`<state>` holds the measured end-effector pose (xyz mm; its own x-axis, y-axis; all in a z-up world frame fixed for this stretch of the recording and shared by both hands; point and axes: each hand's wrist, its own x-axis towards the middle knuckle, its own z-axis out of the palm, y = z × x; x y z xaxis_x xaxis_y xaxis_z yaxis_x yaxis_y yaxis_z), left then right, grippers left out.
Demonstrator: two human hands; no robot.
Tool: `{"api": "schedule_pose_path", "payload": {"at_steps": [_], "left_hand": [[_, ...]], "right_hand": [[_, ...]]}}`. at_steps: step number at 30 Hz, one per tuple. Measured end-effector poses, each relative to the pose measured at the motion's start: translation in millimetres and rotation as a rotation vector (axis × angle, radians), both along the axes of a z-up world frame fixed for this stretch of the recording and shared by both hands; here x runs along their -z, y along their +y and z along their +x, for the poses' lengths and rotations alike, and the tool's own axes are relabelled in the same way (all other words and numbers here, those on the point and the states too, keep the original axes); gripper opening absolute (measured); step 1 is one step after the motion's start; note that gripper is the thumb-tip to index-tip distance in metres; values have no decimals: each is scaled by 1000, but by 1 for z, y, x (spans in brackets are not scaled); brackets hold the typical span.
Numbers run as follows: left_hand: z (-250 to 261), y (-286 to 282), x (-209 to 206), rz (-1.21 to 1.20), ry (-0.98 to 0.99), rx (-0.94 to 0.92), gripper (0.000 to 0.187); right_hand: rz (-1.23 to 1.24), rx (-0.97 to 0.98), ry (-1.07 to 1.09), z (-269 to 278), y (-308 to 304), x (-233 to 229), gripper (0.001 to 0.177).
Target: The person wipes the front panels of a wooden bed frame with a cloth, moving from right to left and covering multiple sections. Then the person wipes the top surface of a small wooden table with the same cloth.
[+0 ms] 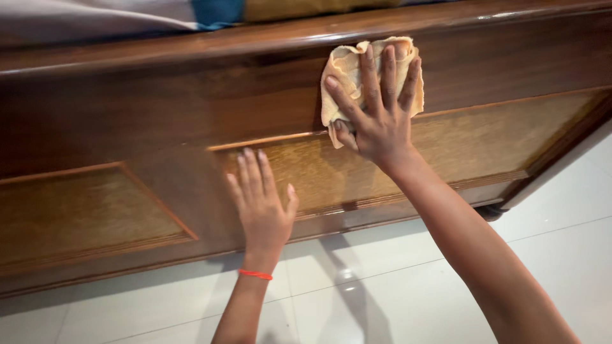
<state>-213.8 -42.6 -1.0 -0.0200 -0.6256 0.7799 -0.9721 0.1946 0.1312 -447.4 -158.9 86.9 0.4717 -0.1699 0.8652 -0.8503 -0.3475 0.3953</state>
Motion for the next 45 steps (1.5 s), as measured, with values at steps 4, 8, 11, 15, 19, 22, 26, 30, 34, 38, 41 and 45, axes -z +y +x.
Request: {"api": "schedule_pose_path", "payload": {"at_steps": [4,8,11,15,19,22,26,30,34,38,41,45], "left_hand": [[-14,-10,6,20,-8,-64,81],[-26,-16,7,37,13,-100,86],[-33,-17,6,44,-21,-135,89],[-38,-19,6,56,-53,-173,93],[-43,-21,7,68,-77,-186,99],[-46,-24,8,93,-70,-195,103],[-50,-26,11,111,-49,-197,106],[-49,-26,12,86,-37,-170,106],[-42,-26,14,109,-40,-164,108],[-34,-27,15,119,-41,-147,107],[-30,-24,14,89,-43,-113,104],[-24,-15,5,122,3,-68,98]], "right_hand": [[-39,18,-24,-47,-14,4,59],[-39,47,-54,-102,-30,11,60],[-43,96,-99,-147,-43,16,62],[-41,143,-177,-207,-61,21,63],[-53,158,-239,-268,-73,26,66],[-20,158,-286,-312,-77,31,67],[30,207,-335,-366,-83,34,66],[96,243,-421,-410,-82,33,67],[174,128,-577,-432,-76,35,72],[174,198,-518,-420,-74,33,70],[124,203,-455,-385,-77,33,71],[43,174,-383,-296,-77,36,72]]}}
